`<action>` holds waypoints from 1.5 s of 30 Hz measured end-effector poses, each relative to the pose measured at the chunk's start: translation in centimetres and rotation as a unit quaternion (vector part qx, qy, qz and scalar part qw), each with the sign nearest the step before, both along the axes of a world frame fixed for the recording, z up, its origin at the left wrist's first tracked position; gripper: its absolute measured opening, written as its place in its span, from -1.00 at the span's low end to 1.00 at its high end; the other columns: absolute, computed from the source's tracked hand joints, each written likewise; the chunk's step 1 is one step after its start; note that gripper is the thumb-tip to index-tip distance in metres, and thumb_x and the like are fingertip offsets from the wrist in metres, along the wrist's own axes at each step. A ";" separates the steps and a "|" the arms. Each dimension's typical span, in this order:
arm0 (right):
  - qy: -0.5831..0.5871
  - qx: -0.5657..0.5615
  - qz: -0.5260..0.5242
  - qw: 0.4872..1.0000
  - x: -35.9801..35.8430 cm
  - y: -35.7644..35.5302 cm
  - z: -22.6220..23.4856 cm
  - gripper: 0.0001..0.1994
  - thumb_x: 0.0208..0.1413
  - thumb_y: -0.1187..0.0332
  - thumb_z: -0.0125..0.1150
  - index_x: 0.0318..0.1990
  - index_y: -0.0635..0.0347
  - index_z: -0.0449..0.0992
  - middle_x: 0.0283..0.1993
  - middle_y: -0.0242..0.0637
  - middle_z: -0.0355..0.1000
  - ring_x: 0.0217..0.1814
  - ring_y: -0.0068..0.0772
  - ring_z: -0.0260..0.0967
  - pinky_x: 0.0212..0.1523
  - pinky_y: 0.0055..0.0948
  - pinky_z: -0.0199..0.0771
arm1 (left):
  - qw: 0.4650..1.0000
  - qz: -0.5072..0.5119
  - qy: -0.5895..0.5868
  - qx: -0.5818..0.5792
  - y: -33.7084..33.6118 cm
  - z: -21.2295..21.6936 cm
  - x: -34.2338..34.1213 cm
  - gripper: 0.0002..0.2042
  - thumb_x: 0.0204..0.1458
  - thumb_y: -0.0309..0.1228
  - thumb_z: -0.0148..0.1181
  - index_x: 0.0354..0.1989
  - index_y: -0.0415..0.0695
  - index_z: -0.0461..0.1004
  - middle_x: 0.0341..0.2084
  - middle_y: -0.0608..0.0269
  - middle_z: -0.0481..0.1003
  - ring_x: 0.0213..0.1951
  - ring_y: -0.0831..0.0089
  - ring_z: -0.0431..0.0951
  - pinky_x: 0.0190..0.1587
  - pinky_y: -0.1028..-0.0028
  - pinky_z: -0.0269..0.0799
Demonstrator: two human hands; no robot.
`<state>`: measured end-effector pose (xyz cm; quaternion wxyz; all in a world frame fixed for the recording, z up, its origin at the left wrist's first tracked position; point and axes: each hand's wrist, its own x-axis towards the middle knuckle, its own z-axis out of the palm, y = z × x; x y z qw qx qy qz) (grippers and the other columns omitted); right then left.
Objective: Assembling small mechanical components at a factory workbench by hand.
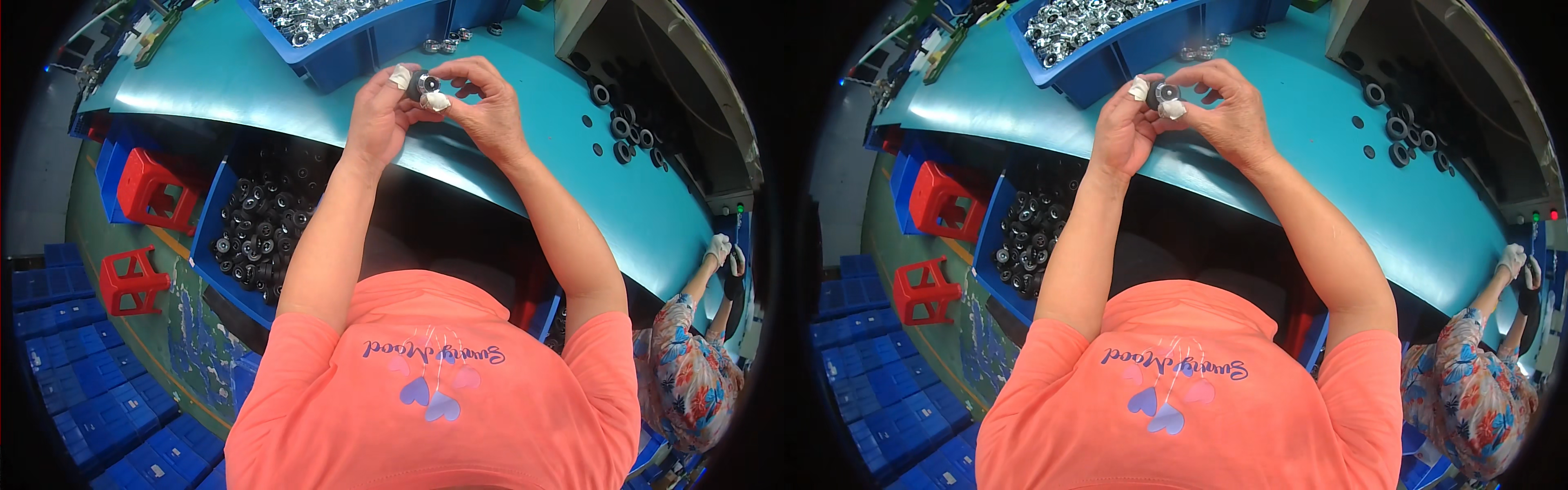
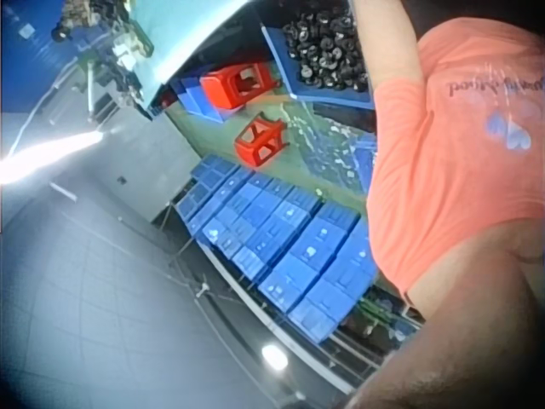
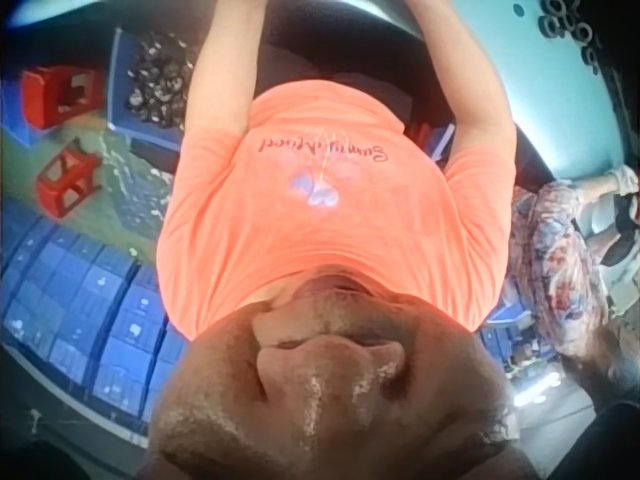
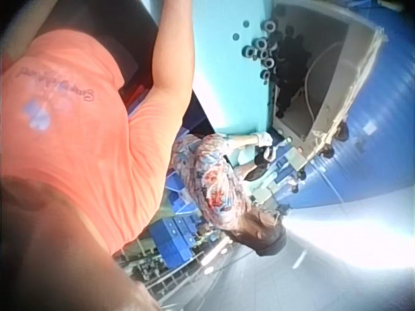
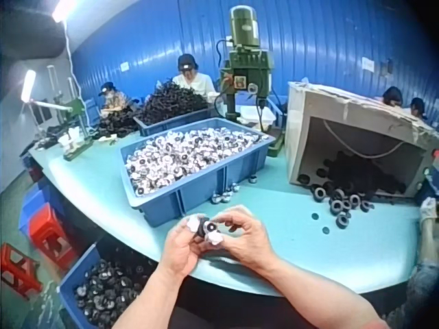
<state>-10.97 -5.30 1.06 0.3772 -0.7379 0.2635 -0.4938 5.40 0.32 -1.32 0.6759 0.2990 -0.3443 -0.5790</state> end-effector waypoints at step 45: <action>-0.014 0.320 0.095 0.943 -1.3 -0.5 -0.5 -0.62 -0.02 0.42 0.25 0.00 0.30 0.63 -0.26 -0.36 0.56 -0.32 -0.60 0.38 -0.24 -0.58 0.41 | 0.980 0.054 -0.187 0.036 0.8 0.9 -1.1 -0.61 0.21 -0.50 0.13 0.23 -0.13 0.42 -0.24 0.31 0.55 -0.38 0.65 0.46 -0.31 0.58 0.48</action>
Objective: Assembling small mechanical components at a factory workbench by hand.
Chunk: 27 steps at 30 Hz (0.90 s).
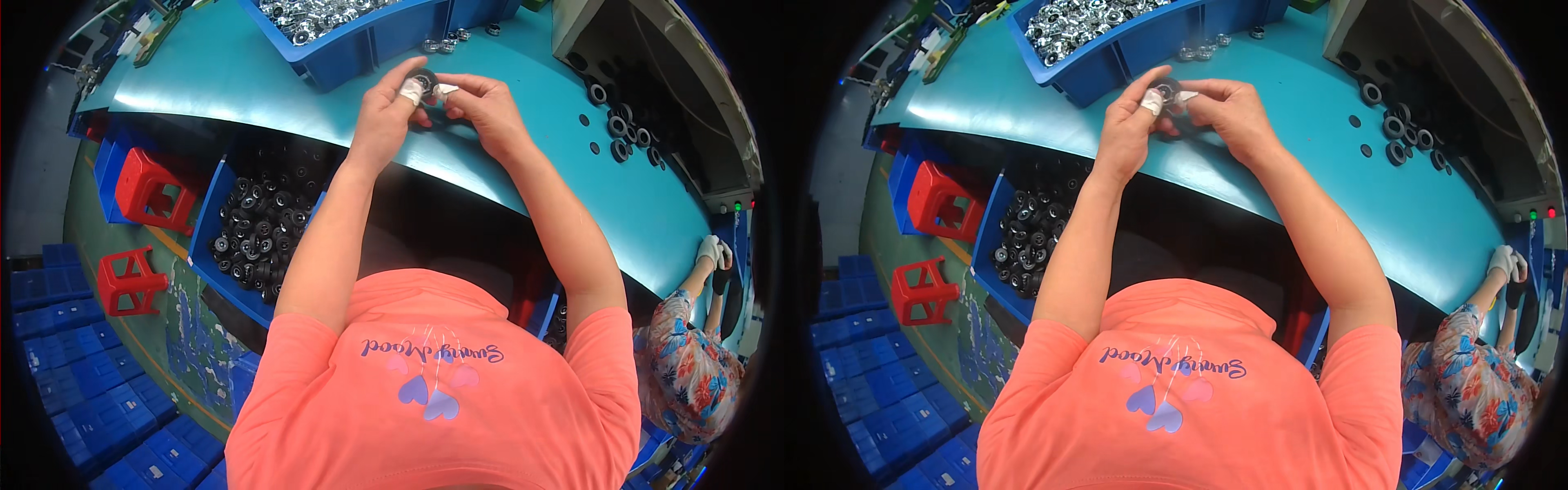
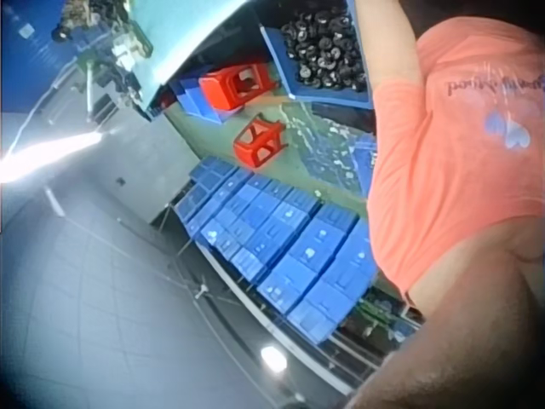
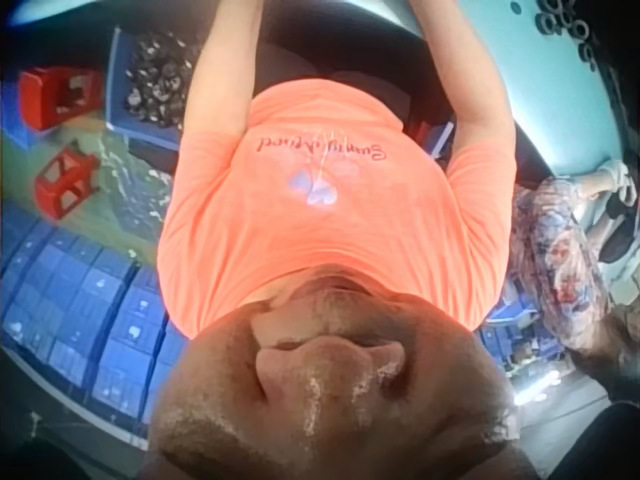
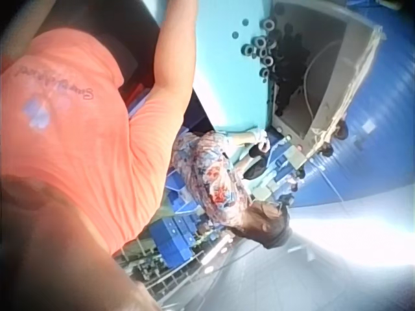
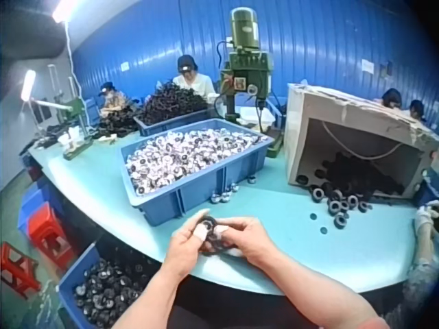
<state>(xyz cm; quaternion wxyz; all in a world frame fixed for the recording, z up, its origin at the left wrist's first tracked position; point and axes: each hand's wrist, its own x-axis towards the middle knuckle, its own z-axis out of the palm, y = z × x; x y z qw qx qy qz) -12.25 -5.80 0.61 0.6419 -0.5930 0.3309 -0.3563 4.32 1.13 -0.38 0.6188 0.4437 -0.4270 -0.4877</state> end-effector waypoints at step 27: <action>0.045 -0.025 -0.010 0.999 0.0 -1.1 -1.3 -0.68 0.14 0.36 0.31 -0.03 0.38 0.55 -0.16 -0.17 0.57 -0.20 -0.42 0.56 -0.14 -0.46 0.59 | 0.920 0.084 -0.361 -0.132 0.0 -0.6 -2.1 -0.54 0.10 -0.56 0.11 0.22 -0.21 0.36 -0.17 0.09 0.57 -0.18 0.20 0.59 -0.14 0.28 0.53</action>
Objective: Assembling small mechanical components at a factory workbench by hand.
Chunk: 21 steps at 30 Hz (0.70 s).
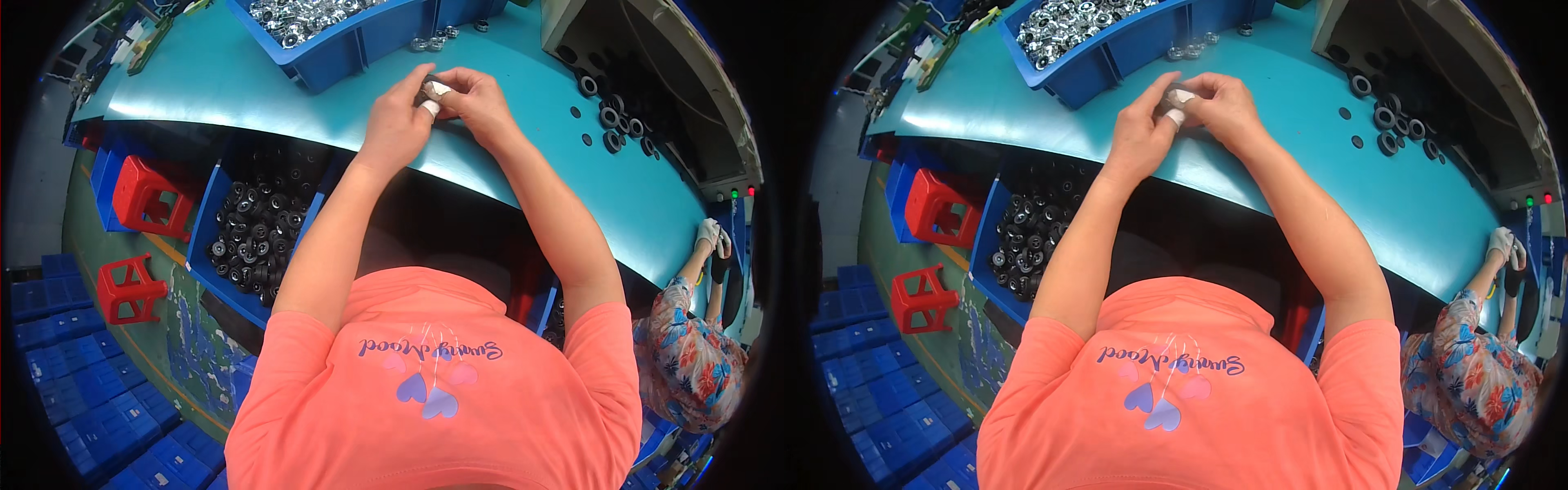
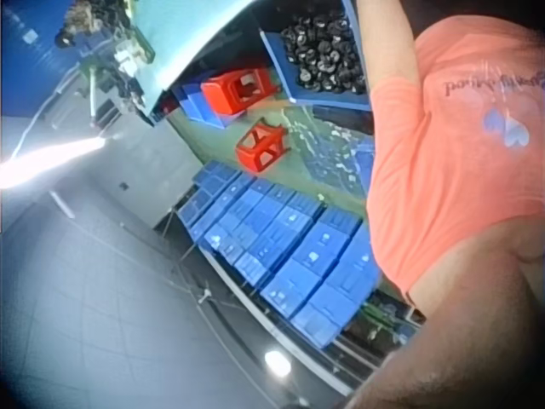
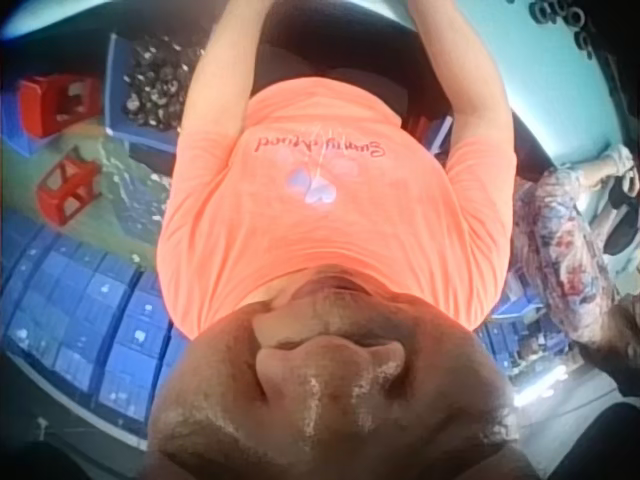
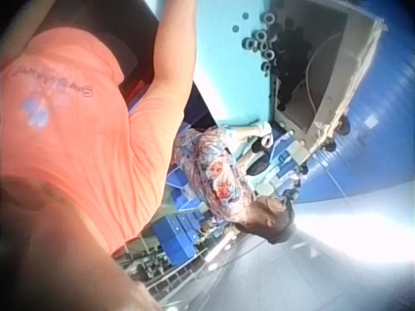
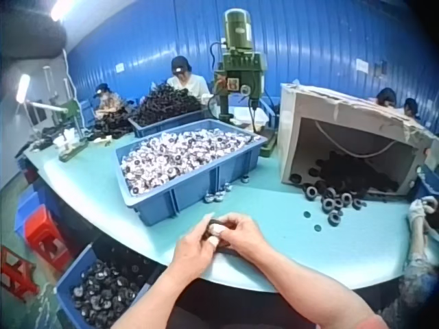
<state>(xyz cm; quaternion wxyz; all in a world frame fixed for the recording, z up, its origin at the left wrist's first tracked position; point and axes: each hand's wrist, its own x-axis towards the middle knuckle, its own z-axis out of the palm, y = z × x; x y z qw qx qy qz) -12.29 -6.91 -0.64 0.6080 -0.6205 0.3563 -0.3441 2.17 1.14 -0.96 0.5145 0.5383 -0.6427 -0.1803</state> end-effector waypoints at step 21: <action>-0.122 0.114 0.083 0.983 -0.2 0.2 1.3 -0.62 0.21 0.35 0.25 0.11 0.41 0.51 0.01 -0.13 0.53 -0.01 -0.36 0.51 0.08 -0.40 0.53 | 0.963 -0.074 0.247 0.079 0.1 0.3 1.1 -0.47 0.07 -0.52 0.31 0.26 -0.17 0.37 -0.19 0.32 0.53 -0.25 0.63 0.50 -0.37 0.59 0.42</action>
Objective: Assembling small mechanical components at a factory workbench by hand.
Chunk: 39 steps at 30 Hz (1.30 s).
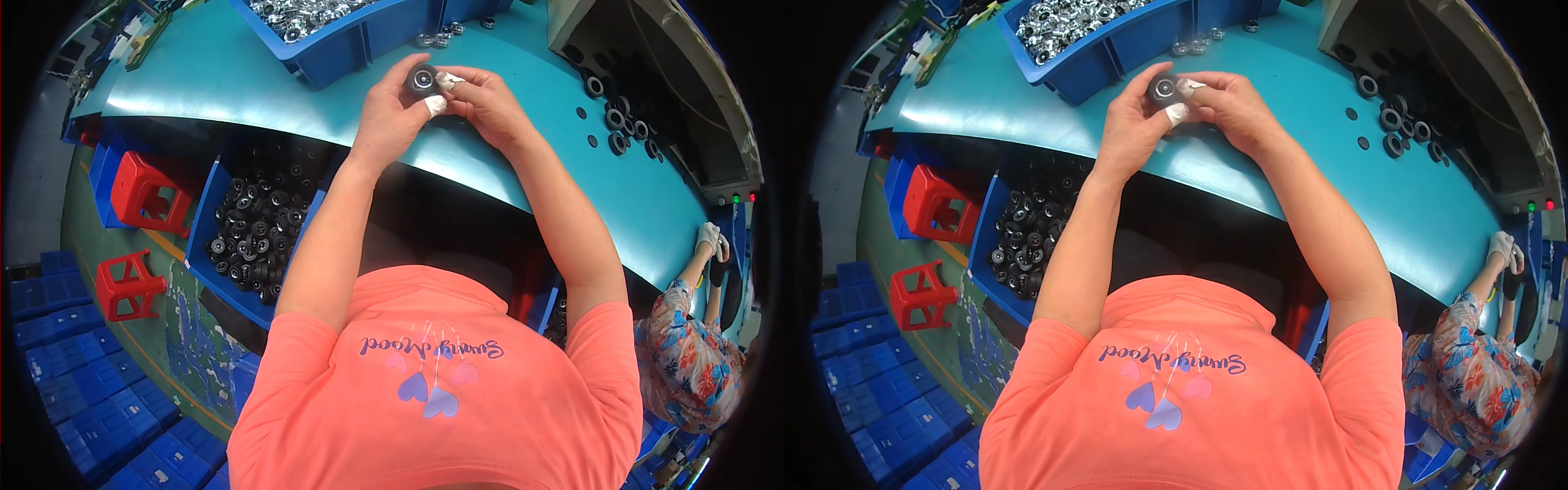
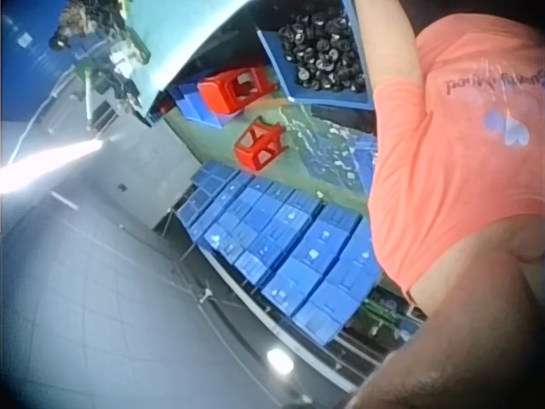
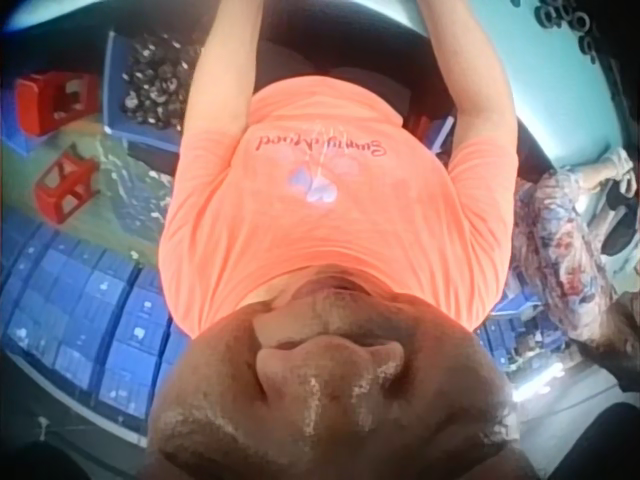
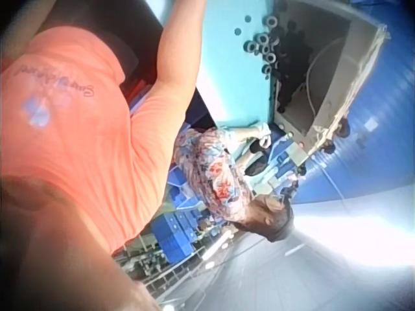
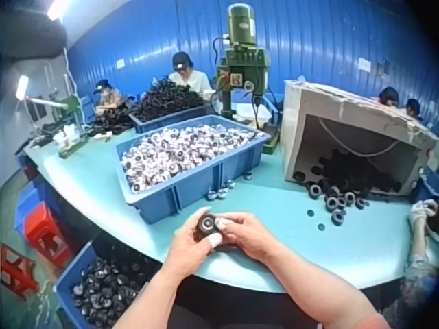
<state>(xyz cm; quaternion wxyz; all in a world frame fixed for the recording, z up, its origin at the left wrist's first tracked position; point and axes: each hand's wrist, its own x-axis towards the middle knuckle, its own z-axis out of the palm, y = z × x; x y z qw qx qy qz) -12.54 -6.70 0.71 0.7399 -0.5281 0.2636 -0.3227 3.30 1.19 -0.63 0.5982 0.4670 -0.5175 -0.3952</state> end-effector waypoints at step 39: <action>0.286 -0.307 -0.204 0.885 -9.0 -7.6 2.5 -0.66 0.09 0.16 0.31 -0.09 0.22 0.66 -0.26 -0.24 0.61 -0.24 -0.39 0.54 -0.16 -0.34 0.55 | 0.969 0.196 -0.148 -0.041 6.6 1.4 4.6 -0.54 -0.11 -0.45 0.48 -0.04 -0.20 0.41 -0.28 0.31 0.46 -0.27 0.55 0.47 -0.18 0.54 0.45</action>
